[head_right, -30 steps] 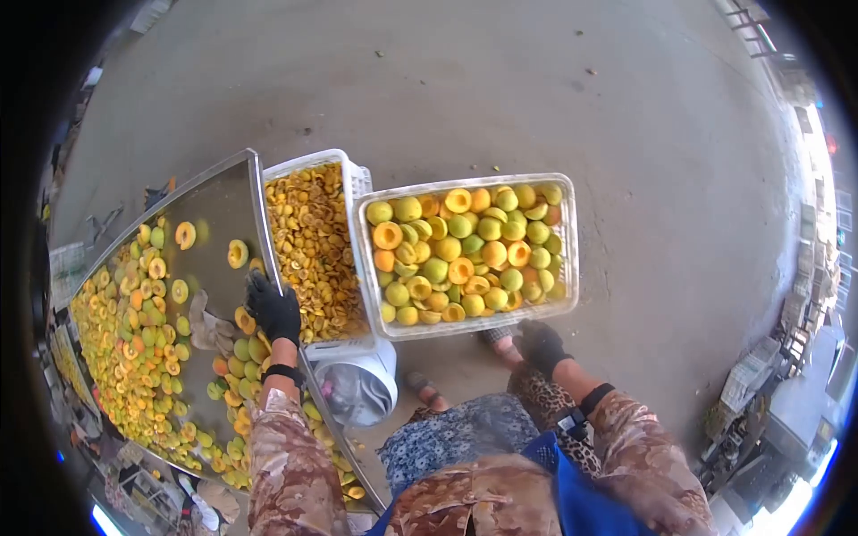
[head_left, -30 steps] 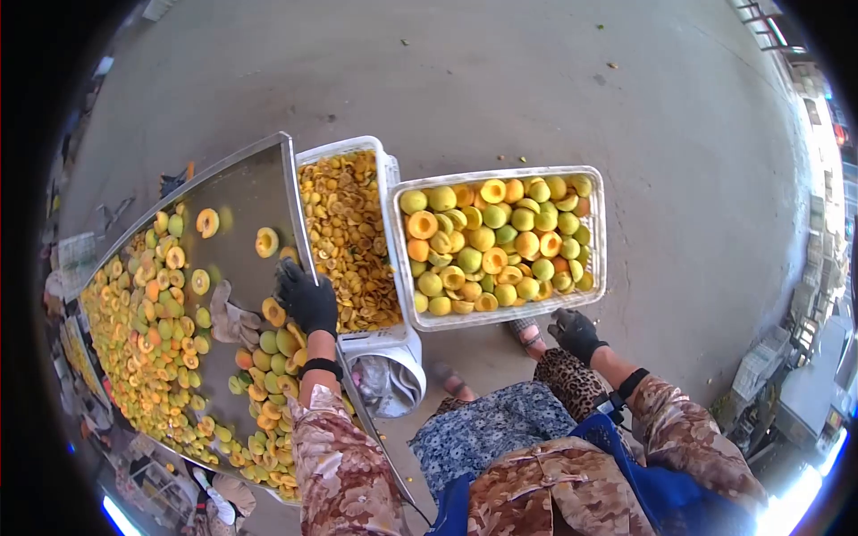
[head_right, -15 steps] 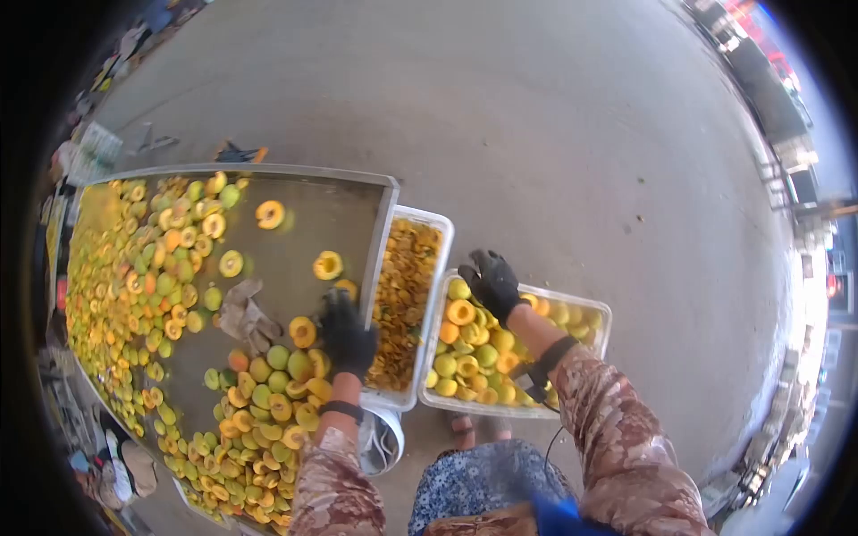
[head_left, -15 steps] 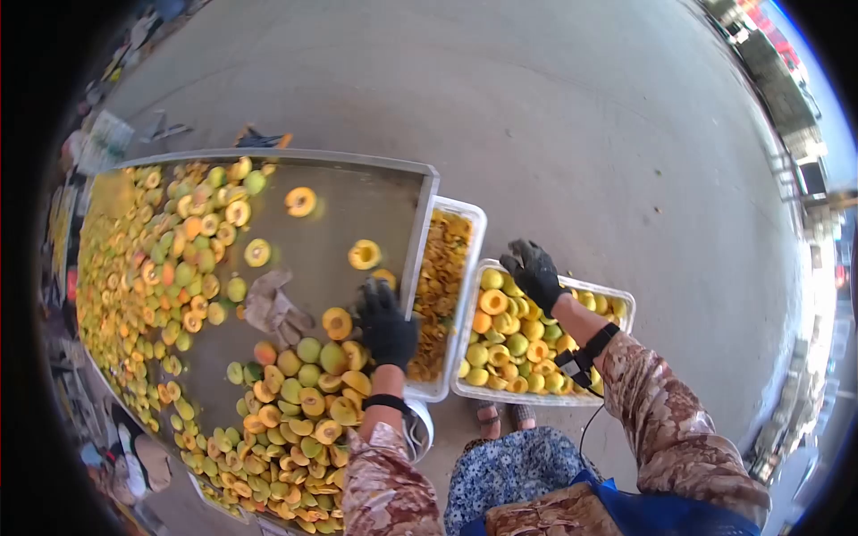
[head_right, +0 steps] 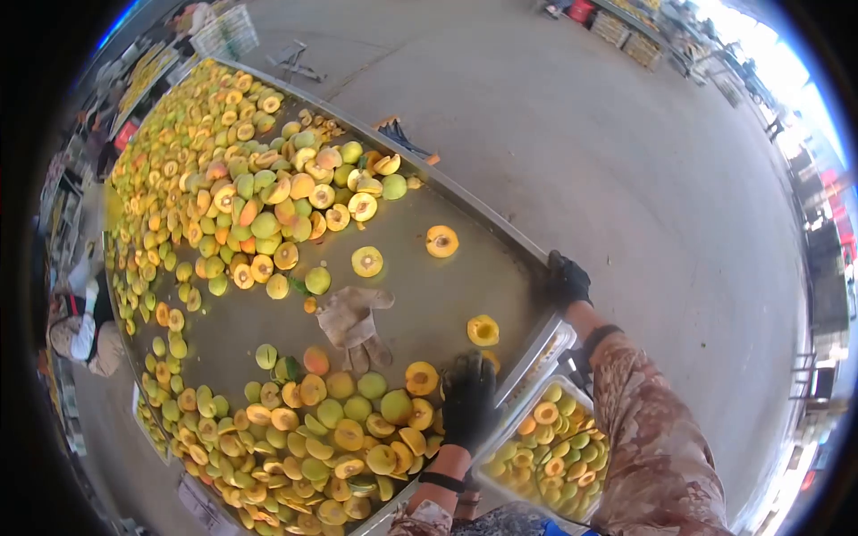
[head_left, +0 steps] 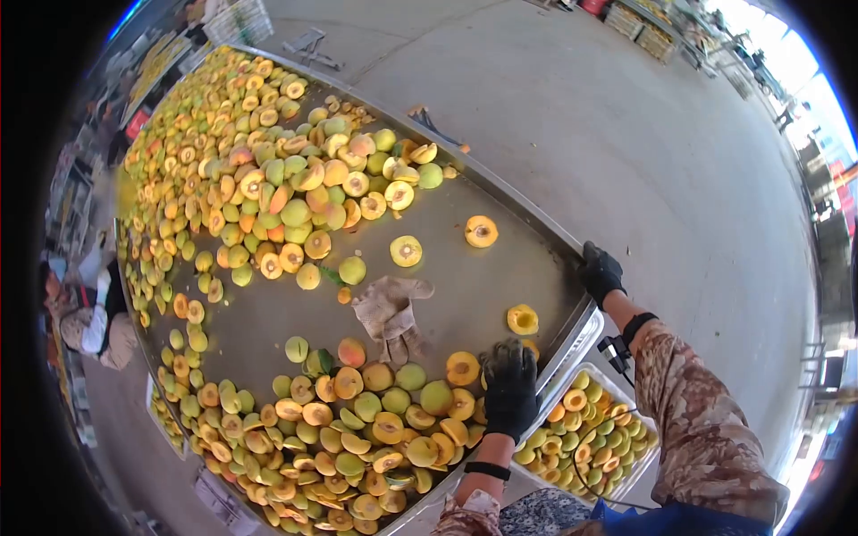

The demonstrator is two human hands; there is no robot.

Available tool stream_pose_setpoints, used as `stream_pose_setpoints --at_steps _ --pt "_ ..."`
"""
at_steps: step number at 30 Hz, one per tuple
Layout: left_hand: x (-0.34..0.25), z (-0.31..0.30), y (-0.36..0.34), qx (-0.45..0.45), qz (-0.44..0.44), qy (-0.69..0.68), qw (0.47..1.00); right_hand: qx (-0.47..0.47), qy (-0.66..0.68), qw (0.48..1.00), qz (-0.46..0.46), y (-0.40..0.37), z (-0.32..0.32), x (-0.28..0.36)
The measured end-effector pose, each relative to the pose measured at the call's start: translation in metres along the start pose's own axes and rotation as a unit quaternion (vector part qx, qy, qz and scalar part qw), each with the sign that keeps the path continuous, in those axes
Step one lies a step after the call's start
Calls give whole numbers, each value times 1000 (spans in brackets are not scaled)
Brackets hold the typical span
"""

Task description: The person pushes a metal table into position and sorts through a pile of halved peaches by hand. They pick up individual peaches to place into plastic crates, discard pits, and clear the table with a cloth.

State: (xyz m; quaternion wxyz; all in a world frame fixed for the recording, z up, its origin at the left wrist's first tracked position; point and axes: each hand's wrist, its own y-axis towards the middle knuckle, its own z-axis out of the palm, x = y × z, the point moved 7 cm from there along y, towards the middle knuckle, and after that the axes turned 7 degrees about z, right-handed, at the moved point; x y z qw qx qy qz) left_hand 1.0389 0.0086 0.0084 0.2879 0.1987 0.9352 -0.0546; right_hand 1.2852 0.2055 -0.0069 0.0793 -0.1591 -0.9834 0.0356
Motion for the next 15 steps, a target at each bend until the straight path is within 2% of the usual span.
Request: stream_pose_setpoints --at_steps 6,8,10,13,15 --pt "0 -7 2 -41 3 18 999 32 17 999 15 6 9 -9" --pt "2 -3 0 -11 -15 -39 999 27 22 999 -8 6 13 -11" --pt "6 -6 0 -17 -36 -17 999 45 -4 999 -12 7 13 -7" --pt "-5 -4 3 7 -56 -37 998 37 29 999 -28 9 18 -10" --pt "2 -6 0 -105 -176 92 974 40 56 997 -29 11 21 -10"
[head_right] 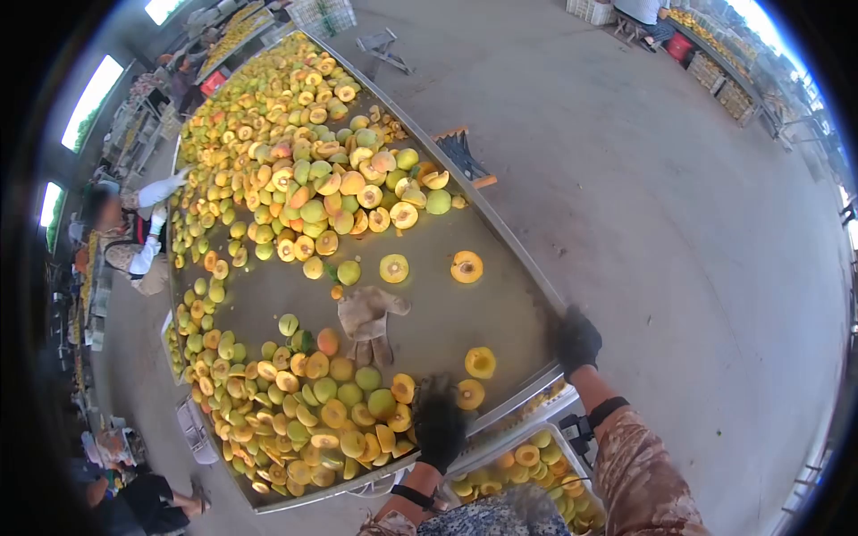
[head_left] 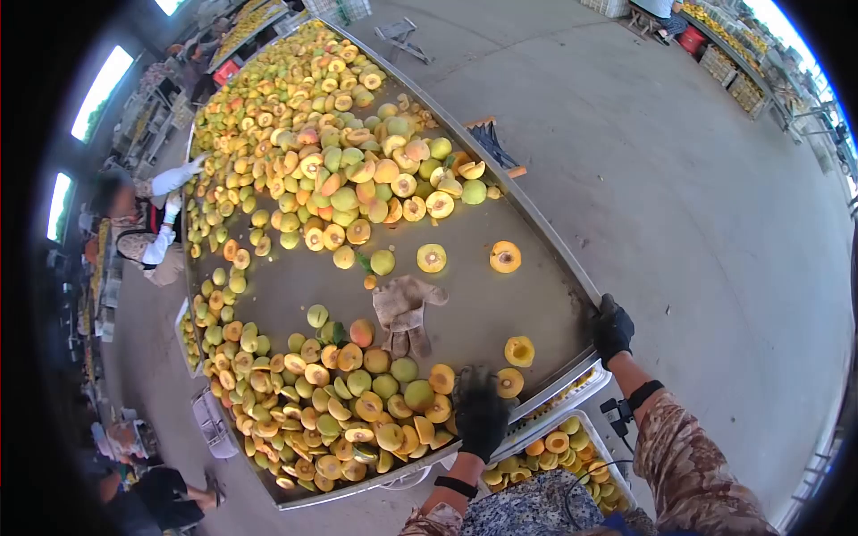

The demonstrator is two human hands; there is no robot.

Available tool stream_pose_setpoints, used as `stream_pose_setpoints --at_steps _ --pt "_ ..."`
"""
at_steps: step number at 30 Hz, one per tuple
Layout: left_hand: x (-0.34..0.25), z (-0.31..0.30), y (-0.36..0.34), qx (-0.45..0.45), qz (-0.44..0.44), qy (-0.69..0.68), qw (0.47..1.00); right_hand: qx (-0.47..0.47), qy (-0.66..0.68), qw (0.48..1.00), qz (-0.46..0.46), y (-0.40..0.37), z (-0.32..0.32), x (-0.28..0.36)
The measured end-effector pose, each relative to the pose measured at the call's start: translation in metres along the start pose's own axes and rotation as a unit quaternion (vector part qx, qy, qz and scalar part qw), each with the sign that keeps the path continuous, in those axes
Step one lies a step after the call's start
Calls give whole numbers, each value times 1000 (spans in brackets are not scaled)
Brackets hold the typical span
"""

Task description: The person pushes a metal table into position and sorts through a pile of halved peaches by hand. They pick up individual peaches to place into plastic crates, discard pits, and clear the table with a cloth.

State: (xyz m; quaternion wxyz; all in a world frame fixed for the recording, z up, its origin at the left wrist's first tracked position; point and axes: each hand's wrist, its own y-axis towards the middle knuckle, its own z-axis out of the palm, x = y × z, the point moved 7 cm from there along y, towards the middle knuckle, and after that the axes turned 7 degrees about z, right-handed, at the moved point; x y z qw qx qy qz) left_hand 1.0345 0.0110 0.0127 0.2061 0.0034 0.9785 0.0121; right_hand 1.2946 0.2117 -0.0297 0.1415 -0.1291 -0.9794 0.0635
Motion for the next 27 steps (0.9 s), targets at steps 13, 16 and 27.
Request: stream_pose_setpoints --at_steps 13,16,27 --pt "0 41 3 -68 -150 308 937 138 174 969 -112 3 -3 -14" --pt "-9 35 4 -84 -165 313 932 144 182 965 -124 8 -2 -6" --pt "-8 26 13 -106 -179 226 951 120 184 962 -161 12 6 -12"
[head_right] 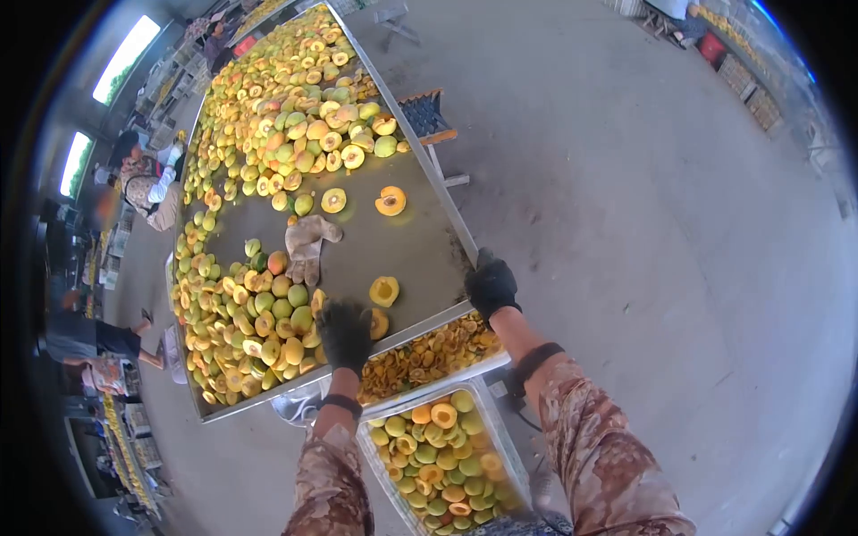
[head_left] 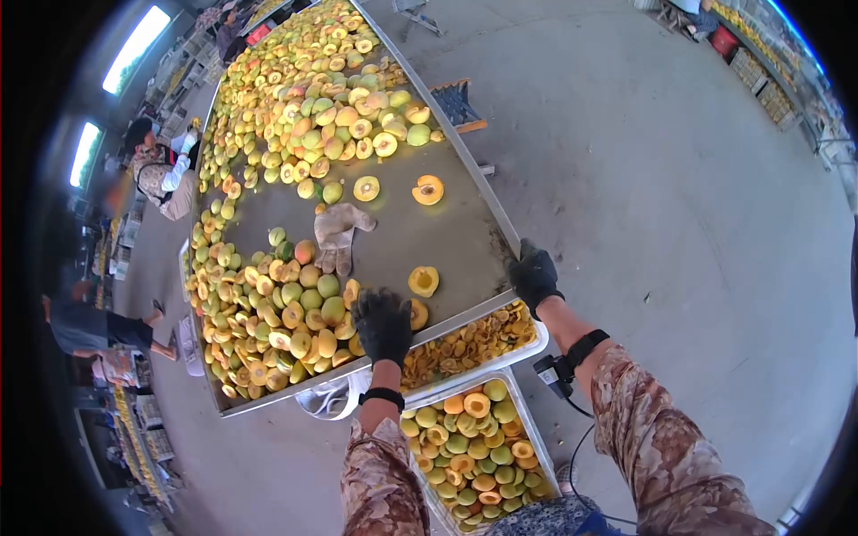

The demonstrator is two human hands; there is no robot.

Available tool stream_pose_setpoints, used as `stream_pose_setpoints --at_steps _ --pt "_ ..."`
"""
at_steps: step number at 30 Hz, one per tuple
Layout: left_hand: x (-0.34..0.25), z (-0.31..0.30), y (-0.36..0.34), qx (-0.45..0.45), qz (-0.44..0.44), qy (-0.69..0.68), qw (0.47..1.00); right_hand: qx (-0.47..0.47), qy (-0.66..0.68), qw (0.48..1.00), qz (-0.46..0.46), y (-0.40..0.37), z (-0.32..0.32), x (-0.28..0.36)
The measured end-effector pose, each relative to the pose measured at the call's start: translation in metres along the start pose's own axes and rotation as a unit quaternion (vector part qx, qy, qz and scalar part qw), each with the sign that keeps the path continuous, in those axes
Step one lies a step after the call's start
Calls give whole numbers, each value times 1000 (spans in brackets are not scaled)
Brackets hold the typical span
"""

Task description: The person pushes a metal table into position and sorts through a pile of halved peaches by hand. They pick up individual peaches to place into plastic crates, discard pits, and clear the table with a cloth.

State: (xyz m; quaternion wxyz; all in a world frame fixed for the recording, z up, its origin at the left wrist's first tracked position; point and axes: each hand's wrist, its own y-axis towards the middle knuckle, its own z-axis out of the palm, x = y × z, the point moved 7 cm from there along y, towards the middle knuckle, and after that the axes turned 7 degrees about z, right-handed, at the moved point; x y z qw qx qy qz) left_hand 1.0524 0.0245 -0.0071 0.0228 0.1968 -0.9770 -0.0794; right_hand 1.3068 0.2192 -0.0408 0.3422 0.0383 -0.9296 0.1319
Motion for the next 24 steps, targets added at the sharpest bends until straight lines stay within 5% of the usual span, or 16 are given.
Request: stream_pose_setpoints --at_steps 4,6,7,13,17,19,24 --pt "0 11 20 0 61 -3 998 -89 -34 993 -70 7 -5 6" --pt "3 3 15 -32 66 16 997 -7 -56 998 -9 7 -1 6" --pt "5 7 15 1 50 -12 999 -70 -63 994 -47 2 -5 9" --pt "9 15 15 36 13 -93 995 -47 -59 996 -46 7 -3 6" --pt "-2 4 11 27 45 -27 998 -57 -94 993 -49 7 -3 4" --pt "3 -23 -4 -123 -21 -16 992 -89 -91 987 -97 1 -3 9" --pt "-12 -19 -10 -57 -185 6 981 2 -57 998 -23 11 6 0"
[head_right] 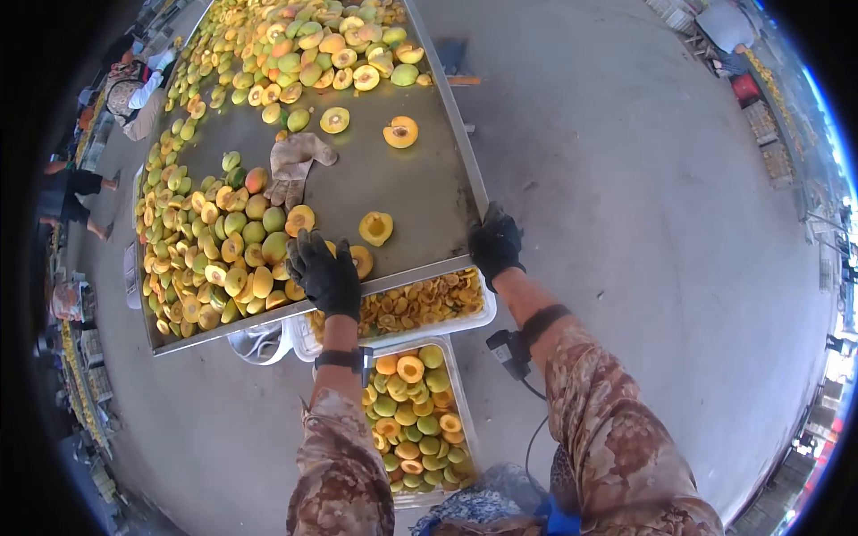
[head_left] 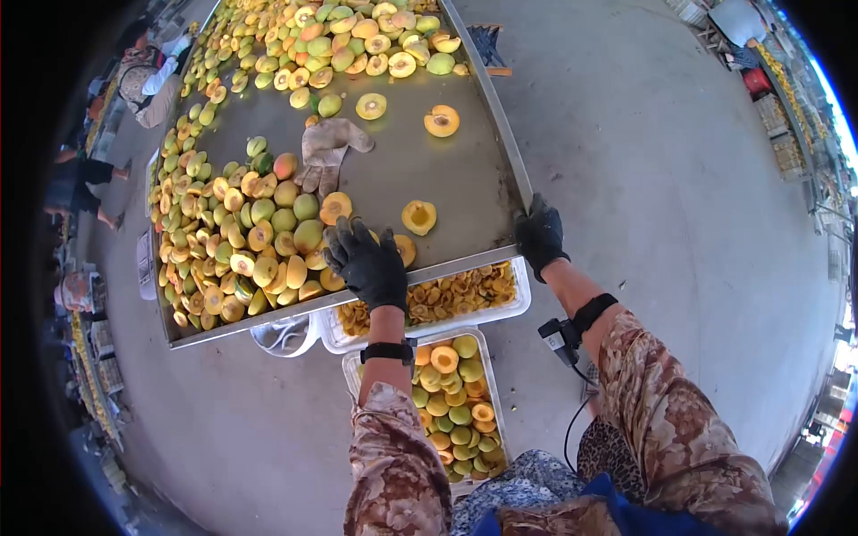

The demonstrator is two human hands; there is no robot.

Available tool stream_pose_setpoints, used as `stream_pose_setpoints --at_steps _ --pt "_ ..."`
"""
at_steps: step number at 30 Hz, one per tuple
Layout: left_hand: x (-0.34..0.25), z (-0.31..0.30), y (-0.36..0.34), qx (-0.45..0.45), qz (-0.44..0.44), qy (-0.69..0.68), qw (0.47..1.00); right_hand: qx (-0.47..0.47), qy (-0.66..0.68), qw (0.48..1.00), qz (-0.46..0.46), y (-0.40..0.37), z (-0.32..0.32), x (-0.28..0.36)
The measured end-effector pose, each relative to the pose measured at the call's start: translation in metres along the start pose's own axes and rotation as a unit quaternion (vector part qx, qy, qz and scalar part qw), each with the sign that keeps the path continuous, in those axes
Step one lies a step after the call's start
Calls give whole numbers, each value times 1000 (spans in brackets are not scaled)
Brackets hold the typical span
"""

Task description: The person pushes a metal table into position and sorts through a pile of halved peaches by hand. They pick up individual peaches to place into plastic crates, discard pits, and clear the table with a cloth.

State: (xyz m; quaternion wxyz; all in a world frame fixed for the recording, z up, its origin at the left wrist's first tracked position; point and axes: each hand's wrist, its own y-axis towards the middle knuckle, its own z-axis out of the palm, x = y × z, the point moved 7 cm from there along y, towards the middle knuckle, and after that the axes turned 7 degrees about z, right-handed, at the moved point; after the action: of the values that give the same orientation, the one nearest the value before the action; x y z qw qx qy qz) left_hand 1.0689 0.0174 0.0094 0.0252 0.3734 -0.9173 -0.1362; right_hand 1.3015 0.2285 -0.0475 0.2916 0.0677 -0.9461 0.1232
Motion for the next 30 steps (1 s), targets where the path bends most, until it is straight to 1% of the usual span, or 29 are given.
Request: stream_pose_setpoints --at_steps 2,4,5,6,7,8,10,11,14,15,16,18,20,22,25,27,28,30 --pt "6 2 -10 35 -103 36 993 -22 20 998 -56 -6 -1 3" --pt "7 8 -7 45 -132 39 989 -12 47 997 -54 -5 -1 8" --pt "8 11 -8 54 -130 52 989 -8 62 997 -37 -10 0 3" --pt "8 13 -10 65 -128 63 988 6 62 997 -36 -13 3 0" --pt "7 13 -8 93 -146 54 983 13 73 996 -51 -15 4 0" --pt "6 14 -7 93 -147 59 983 10 87 994 -65 -14 -1 3" --pt "7 19 -7 91 -122 75 986 45 99 994 -30 -12 3 0" --pt "9 20 -7 89 -131 60 986 68 88 993 -32 -10 6 -1" --pt "11 18 -7 93 -169 20 981 70 65 994 -44 -10 -3 7" --pt "12 19 -8 88 -171 34 981 122 79 989 -9 -8 1 4" --pt "15 17 -9 84 -182 40 979 130 80 988 -19 -8 2 5" --pt "12 17 -6 89 -160 54 982 121 120 985 -33 -7 0 7" --pt "14 16 -7 96 -178 51 978 120 117 985 -46 -7 1 9" --pt "14 19 -8 95 -172 39 980 118 125 984 -41 -8 -3 8" --pt "14 21 -8 74 -180 20 981 139 86 986 -45 -7 -7 13" --pt "13 13 -7 65 -182 -3 981 161 83 981 -66 -2 -7 19" --pt "14 12 -13 73 -201 -2 977 175 84 979 -66 -4 -8 12" --pt "13 13 -7 82 -182 21 980 211 45 973 -76 1 -6 3"
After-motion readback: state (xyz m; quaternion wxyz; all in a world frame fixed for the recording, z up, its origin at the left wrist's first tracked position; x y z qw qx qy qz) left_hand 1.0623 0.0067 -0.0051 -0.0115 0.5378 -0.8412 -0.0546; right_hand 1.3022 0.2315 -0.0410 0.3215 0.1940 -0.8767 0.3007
